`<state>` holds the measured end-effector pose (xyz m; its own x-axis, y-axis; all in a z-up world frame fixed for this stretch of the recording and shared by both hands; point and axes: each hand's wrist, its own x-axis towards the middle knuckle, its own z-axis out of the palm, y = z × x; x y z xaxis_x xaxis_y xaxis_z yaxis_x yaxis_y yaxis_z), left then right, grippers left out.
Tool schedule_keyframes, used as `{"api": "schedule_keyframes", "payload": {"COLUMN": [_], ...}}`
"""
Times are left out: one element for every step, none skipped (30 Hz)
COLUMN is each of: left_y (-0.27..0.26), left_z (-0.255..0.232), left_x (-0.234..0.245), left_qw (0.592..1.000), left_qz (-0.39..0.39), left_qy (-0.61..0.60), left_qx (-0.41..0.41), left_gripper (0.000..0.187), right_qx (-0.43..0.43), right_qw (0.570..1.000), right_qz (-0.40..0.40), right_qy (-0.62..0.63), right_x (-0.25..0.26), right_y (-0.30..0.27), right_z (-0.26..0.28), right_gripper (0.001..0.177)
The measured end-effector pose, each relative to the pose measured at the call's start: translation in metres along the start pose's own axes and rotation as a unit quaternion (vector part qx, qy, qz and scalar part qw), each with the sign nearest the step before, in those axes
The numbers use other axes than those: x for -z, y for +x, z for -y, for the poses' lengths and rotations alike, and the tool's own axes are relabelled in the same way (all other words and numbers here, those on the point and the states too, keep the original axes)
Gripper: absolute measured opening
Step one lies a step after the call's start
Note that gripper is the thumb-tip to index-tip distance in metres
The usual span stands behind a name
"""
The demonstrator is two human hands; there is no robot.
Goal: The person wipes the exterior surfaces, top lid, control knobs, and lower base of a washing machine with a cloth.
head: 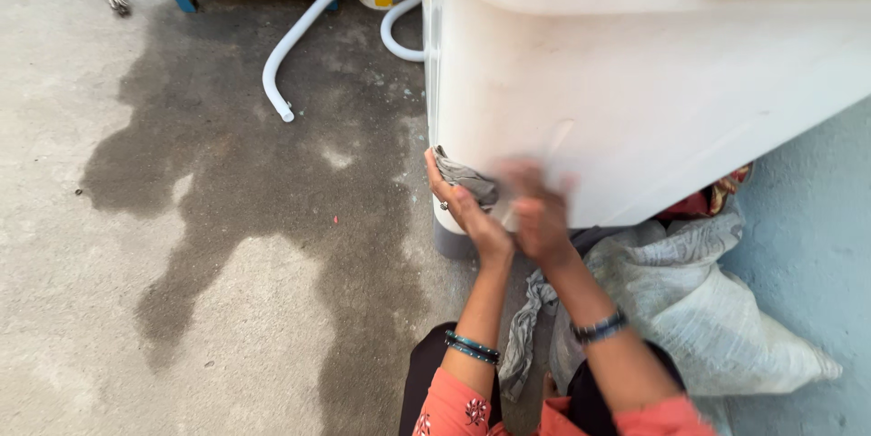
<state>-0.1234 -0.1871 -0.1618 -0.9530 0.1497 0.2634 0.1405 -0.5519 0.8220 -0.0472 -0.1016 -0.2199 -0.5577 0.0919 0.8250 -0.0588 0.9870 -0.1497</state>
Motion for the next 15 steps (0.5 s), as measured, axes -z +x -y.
{"api": "schedule_keyframes", "payload": {"left_y": [0.006, 0.012, 0.017, 0.028, 0.039, 0.054, 0.066, 0.073, 0.080, 0.085, 0.087, 0.088, 0.089, 0.091, 0.088], "left_z": [-0.007, -0.017, -0.027, -0.037, -0.047, -0.058, -0.068, -0.077, -0.086, -0.093, -0.097, -0.098, -0.096, -0.092, -0.086], "left_x": [-0.008, -0.017, -0.025, -0.036, -0.044, -0.053, -0.062, -0.070, -0.078, -0.080, -0.080, -0.077, -0.074, -0.072, -0.068], "left_qw": [1.000, 0.998, 0.990, 0.993, 0.994, 0.986, 0.975, 0.976, 0.958, 0.947, 0.936, 0.937, 0.939, 0.939, 0.936], "left_qz": [-0.003, -0.035, -0.068, -0.061, -0.048, -0.050, -0.051, -0.051, -0.054, -0.054, -0.054, -0.039, -0.023, -0.021, -0.023], "left_qy": [-0.003, 0.050, 0.104, 0.063, 0.026, 0.051, 0.075, 0.076, 0.118, 0.138, 0.160, 0.154, 0.147, 0.149, 0.154], "left_qx": [-0.005, -0.035, -0.063, -0.083, -0.099, -0.151, -0.201, -0.200, -0.256, -0.284, -0.308, -0.310, -0.311, -0.308, -0.314], "left_gripper": [0.078, 0.074, 0.071, 0.067, 0.064, 0.061, 0.058, 0.058, 0.054, 0.053, 0.051, 0.054, 0.057, 0.057, 0.056], "right_qx": [-0.012, -0.024, -0.019, -0.008, -0.003, -0.005, -0.021, -0.036, -0.036, -0.047, -0.062, -0.065, -0.030, 0.005, 0.003], "right_qw": [0.995, 0.980, 0.980, 0.982, 0.984, 0.984, 0.984, 0.984, 0.984, 0.980, 0.974, 0.975, 0.971, 0.966, 0.967], "right_qz": [-0.072, -0.145, -0.145, -0.133, -0.121, -0.121, -0.101, -0.080, -0.081, -0.078, -0.071, -0.068, -0.089, -0.110, -0.102], "right_qy": [-0.069, -0.136, -0.134, -0.132, -0.132, -0.131, -0.143, -0.155, -0.153, -0.179, -0.205, -0.203, -0.219, -0.234, -0.234], "right_x": [0.004, 0.009, 0.013, 0.016, 0.018, 0.019, 0.020, 0.021, 0.022, 0.025, 0.028, 0.030, 0.031, 0.030, 0.028], "right_y": [-0.010, -0.018, -0.021, -0.022, -0.023, -0.020, -0.014, -0.006, 0.004, 0.015, 0.023, 0.032, 0.041, 0.046, 0.046], "right_z": [0.004, 0.008, 0.008, 0.007, 0.010, 0.010, 0.007, 0.005, 0.002, -0.003, -0.006, -0.013, -0.021, -0.028, -0.032], "right_gripper": [0.025, 0.028, 0.028, 0.023, 0.019, 0.019, 0.025, 0.032, 0.032, 0.037, 0.041, 0.041, 0.040, 0.039, 0.039]}}
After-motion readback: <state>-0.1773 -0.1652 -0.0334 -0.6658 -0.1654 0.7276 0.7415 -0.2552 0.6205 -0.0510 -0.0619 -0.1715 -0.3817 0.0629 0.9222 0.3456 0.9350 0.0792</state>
